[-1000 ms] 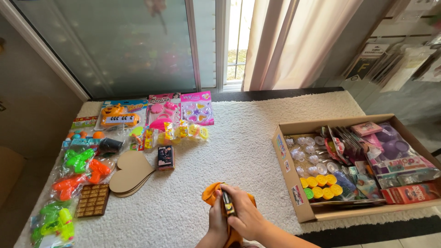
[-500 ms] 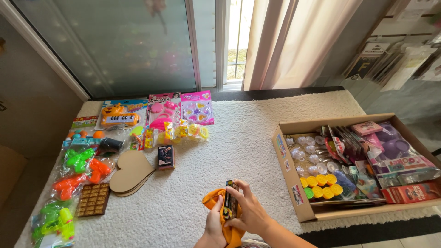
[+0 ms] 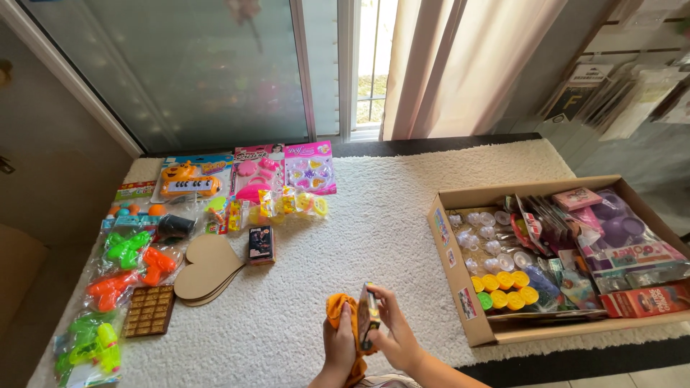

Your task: Sorting and packing various small toy packages into a cardboard box and an orange pouch

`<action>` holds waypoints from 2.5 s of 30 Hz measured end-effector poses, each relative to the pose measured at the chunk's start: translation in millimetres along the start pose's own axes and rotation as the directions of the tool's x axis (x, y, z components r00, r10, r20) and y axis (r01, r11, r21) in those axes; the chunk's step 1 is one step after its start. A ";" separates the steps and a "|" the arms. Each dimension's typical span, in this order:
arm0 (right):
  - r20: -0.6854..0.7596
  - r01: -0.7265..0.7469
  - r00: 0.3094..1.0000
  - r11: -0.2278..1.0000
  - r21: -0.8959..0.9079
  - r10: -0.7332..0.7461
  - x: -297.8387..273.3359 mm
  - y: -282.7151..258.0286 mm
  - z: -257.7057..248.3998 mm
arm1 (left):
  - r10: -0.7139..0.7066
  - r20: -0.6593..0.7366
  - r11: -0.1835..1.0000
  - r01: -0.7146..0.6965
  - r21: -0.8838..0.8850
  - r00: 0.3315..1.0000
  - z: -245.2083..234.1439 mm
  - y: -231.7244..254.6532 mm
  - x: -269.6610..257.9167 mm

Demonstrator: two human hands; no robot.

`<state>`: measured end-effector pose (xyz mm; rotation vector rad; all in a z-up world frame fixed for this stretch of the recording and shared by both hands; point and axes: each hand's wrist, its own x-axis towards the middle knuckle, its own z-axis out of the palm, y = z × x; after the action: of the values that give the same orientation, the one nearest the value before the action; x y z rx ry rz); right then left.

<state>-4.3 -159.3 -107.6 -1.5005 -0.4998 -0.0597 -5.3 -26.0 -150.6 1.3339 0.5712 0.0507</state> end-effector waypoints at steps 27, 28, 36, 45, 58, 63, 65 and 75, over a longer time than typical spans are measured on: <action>0.511 -0.834 0.319 -0.020 0.552 0.798 30.8 24.3 -21.0 | 0.254 0.618 0.660 -0.601 0.452 0.744 -47.3 48.8 8.4; 0.510 -0.850 0.313 -0.003 0.527 0.801 34.2 18.1 -18.5 | 0.228 0.571 0.689 -0.545 0.478 0.789 -48.7 47.4 9.4; 0.327 -0.786 0.328 0.064 0.615 0.886 31.4 18.3 -29.1 | 0.252 0.172 0.749 -0.305 0.588 0.952 -84.7 51.5 66.2; 0.165 -0.710 0.260 0.073 0.700 0.951 -8.9 48.1 -72.3 | 0.609 -0.275 0.540 -0.135 0.831 0.744 -136.4 43.4 209.0; 0.100 -0.675 0.216 0.074 0.734 0.971 -18.8 60.7 -77.2 | 0.640 -0.245 0.439 -0.085 0.895 0.728 -123.1 13.9 263.1; 0.106 -0.689 0.167 0.039 0.723 0.980 -7.3 53.4 -68.2 | 0.666 -0.223 0.413 -0.103 0.905 0.712 -123.4 11.4 261.9; 0.113 -0.694 0.169 0.037 0.719 0.979 -4.1 52.6 -68.2 | 0.651 -0.228 0.423 -0.097 0.901 0.724 -122.2 15.0 258.3; 0.102 -0.669 0.219 0.073 0.740 0.970 -13.5 55.0 -72.8 | 0.655 -0.242 0.558 -0.241 0.794 0.716 -122.2 -11.7 201.1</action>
<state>22.6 -227.9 -163.1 -0.7611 0.8213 0.6982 113.6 152.1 -248.8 2.2809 0.6996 0.7368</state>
